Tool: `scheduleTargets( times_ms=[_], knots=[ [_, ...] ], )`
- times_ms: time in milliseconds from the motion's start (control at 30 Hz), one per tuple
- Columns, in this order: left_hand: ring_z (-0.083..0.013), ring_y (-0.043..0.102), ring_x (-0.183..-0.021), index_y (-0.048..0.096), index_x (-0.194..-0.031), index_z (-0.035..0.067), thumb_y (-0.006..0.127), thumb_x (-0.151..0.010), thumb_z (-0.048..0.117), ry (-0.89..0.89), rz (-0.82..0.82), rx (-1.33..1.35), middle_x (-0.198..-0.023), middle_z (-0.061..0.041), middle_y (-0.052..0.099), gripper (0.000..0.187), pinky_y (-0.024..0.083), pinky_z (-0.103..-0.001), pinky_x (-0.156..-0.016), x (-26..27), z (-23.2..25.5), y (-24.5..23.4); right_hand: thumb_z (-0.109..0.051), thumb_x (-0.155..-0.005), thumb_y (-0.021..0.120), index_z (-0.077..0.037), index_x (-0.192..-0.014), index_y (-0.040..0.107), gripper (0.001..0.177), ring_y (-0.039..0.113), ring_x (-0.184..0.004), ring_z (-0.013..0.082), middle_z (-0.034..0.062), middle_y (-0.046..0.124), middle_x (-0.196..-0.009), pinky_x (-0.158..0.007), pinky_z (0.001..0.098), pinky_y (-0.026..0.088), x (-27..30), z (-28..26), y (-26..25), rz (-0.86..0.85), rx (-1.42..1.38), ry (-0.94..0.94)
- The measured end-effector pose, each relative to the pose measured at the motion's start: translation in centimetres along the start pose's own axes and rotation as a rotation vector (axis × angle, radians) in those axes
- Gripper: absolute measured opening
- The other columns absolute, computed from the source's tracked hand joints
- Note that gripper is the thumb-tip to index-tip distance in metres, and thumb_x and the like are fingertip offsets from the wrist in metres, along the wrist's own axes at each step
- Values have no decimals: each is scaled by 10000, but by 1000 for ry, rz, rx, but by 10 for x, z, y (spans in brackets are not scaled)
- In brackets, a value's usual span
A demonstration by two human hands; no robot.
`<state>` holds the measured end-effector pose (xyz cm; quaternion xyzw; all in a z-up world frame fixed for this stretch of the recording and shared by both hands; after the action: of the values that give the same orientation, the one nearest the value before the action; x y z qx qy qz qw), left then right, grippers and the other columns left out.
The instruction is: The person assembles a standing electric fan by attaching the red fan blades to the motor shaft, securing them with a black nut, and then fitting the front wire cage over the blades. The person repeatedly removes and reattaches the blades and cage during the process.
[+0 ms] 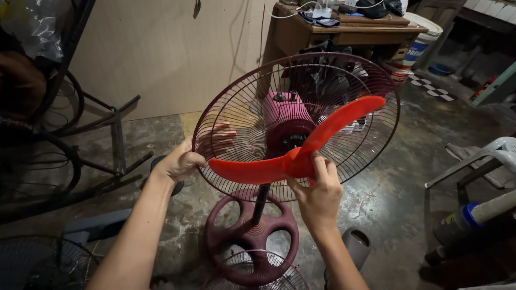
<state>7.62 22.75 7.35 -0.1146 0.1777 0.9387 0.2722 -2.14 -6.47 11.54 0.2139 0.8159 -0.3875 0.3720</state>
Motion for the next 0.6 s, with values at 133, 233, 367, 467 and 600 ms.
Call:
scheduleTargets(
  times_ms=[133, 233, 367, 467, 600],
  knots=[
    [-267, 522, -1387, 415, -1523, 15, 524, -513, -44, -33, 59, -57, -1491, -161, 552, 1018, 365, -405, -1208, 1, 0, 3, -195, -698, 924, 1, -1240, 644, 641, 738, -892, 265, 148, 685, -1037, -758, 376, 605, -1, 6, 0, -4, -97, 128],
    [-254, 534, -1391, 423, -1516, 16, 510, -549, -46, 6, 48, -68, -1485, -149, 572, 973, 382, -377, -1214, 4, 3, 10, -197, -699, 904, 9, -1220, 641, 620, 743, -920, 251, 148, 687, -1039, -770, 358, 617, 3, 6, -1, 1, -138, 153],
    [-281, 566, -1368, 444, -1517, -5, 480, -609, -25, 101, 1, -29, -1469, -168, 597, 910, 379, -381, -1175, 4, 12, 21, -172, -694, 892, 7, -1163, 657, 555, 747, -899, 246, 138, 717, -996, -795, 371, 605, 6, 0, -9, 52, -146, 132],
    [-274, 556, -1354, 464, -1479, -25, 501, -572, -50, -47, 224, -33, -1458, -175, 581, 909, 420, -403, -1151, 12, 3, 16, -177, -703, 885, 1, -1136, 661, 518, 755, -895, 236, 127, 735, -993, -798, 367, 608, 14, -2, -11, 54, -178, 166],
    [-260, 547, -1369, 446, -1501, 8, 486, -569, -32, -13, 128, -2, -1483, -161, 578, 934, 420, -379, -1154, 10, 6, 18, -176, -692, 888, 6, -1139, 659, 535, 753, -894, 239, 128, 739, -997, -802, 370, 603, 11, -2, -9, 58, -174, 155]
  ],
)
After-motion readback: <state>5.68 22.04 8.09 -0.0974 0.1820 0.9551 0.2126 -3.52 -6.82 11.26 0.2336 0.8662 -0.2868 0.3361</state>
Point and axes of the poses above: each hand's wrist, its own x-axis away from the middle knuckle, its own y-axis out of the palm, z = x × y, the point moved 4 cm from there along -x, towards the middle knuckle
